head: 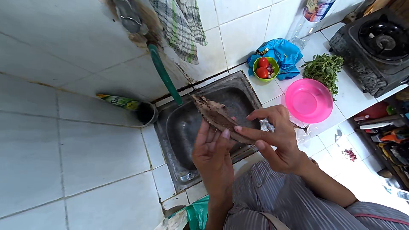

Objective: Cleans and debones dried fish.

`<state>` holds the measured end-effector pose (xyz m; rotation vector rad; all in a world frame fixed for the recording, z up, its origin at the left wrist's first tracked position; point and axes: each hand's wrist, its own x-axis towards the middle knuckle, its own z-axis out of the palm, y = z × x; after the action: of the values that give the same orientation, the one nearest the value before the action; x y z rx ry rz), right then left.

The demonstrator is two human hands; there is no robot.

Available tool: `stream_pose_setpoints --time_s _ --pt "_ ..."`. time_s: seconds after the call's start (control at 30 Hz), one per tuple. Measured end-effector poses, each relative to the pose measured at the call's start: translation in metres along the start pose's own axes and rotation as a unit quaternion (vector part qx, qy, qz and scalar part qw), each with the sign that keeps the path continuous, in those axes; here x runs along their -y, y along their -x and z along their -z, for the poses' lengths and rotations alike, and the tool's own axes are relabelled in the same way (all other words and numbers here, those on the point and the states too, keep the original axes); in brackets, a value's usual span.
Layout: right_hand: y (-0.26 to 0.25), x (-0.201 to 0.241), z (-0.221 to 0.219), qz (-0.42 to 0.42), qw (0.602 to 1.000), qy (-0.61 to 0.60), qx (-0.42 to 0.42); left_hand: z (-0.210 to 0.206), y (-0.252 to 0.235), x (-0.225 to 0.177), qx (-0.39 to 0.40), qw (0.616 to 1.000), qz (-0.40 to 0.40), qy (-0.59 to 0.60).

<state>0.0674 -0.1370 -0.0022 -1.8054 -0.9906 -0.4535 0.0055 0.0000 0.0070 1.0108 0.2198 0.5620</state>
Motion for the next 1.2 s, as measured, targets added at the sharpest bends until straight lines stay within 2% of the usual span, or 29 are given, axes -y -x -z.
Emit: stream_pose_setpoints --time_s 0.13,0.3,0.57,0.9,1.2 --pt "0.004 -0.003 -0.004 0.016 0.999 0.027 0.006 -0.001 0.001 0.001 -0.015 1.0 0.006 -0.008" --pt "0.001 -0.004 0.002 -0.059 0.995 -0.077 -0.028 -0.001 0.001 0.002 -0.029 0.999 -0.016 -0.018" --pt "-0.008 0.005 -0.008 -0.034 0.998 0.014 -0.052 -0.004 0.003 0.005 -0.033 0.992 -0.086 -0.09" --pt "-0.015 0.007 -0.007 -0.087 0.995 -0.033 -0.036 -0.001 0.004 0.006 -0.026 0.982 -0.138 -0.125" --pt "-0.015 0.008 -0.016 -0.018 0.994 0.086 -0.07 -0.003 0.006 0.012 -0.045 0.962 -0.204 -0.176"
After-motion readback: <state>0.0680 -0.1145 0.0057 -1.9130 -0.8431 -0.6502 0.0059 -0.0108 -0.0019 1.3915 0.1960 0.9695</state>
